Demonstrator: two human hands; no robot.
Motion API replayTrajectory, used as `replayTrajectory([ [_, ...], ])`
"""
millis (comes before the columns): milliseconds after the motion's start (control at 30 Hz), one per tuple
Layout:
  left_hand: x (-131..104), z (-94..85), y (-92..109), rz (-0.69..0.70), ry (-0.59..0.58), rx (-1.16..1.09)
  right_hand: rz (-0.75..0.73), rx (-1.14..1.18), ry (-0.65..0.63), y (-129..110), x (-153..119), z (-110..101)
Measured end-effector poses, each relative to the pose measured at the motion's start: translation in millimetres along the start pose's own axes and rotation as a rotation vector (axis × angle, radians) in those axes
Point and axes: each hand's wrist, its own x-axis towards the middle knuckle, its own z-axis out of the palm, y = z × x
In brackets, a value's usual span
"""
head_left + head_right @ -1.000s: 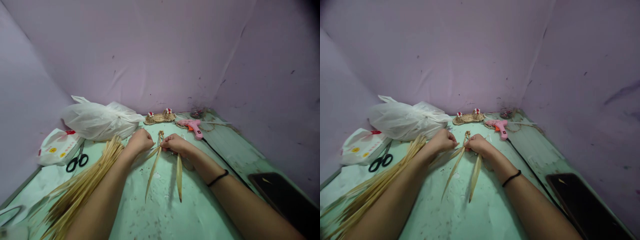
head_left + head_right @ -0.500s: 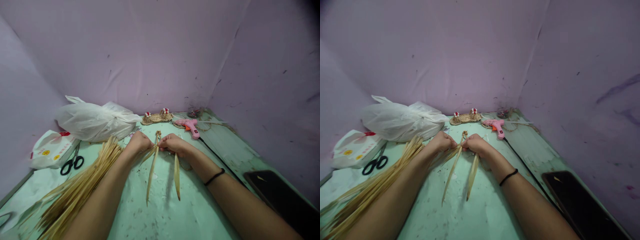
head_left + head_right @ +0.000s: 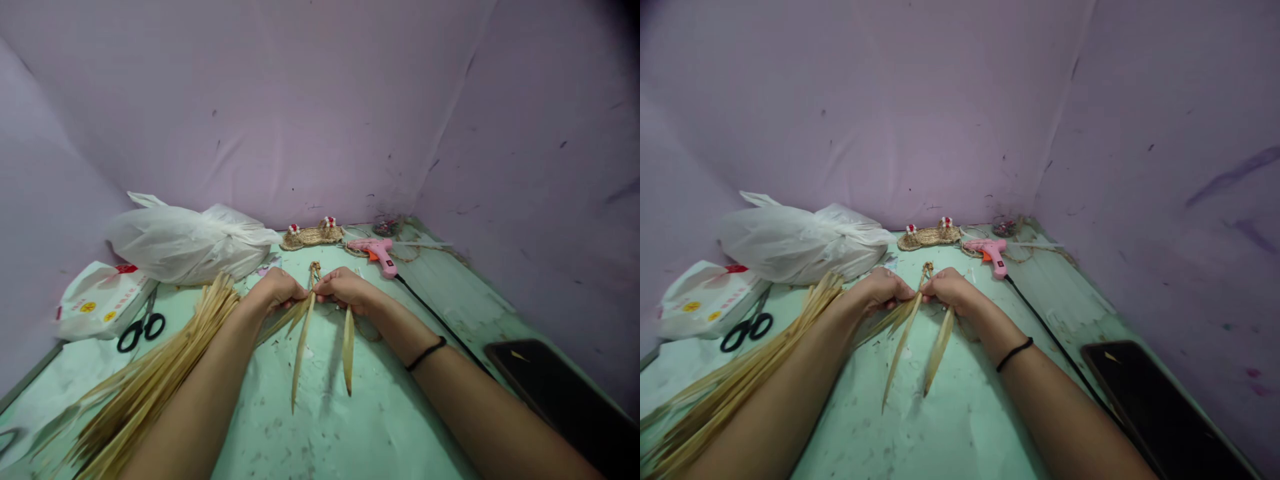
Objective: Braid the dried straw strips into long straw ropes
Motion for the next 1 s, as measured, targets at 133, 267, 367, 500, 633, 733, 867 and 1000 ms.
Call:
replayTrajectory([
  [133, 5, -2.5, -5, -0.015, -0.072, -0.007, 0.001, 0.009, -0.003, 0, 0, 0],
  [267, 14, -4.5, -13, -0.044, -0.142, -0.014, -0.014, 0.027, -0.033, 4, 4, -1],
  [367, 18, -6.1, -16, -0.053, -0.188, -0.08, -0.026, 0.031, -0.051, 6, 4, -2],
  [500, 22, -7.0, -19, -0.048, -0.222, -0.132, -0.038, 0.04, -0.056, 5, 3, -2],
  [633, 20, -4.6, -17, -0.037, -0.226, -0.155, -0.023, 0.052, -0.056, 3, 2, -1],
  [733, 13, -1.5, -11, -0.063, -0.144, -0.128, -0.006, 0.062, -0.034, 2, 1, 0],
  [867, 6, -1.2, -7, -0.026, -0.091, -0.095, -0.01, 0.06, -0.017, 1, 1, 1],
  [1000, 6, -6.0, -8, 0.0, -0.155, -0.058, -0.024, 0.061, 0.001, 1, 1, 2],
])
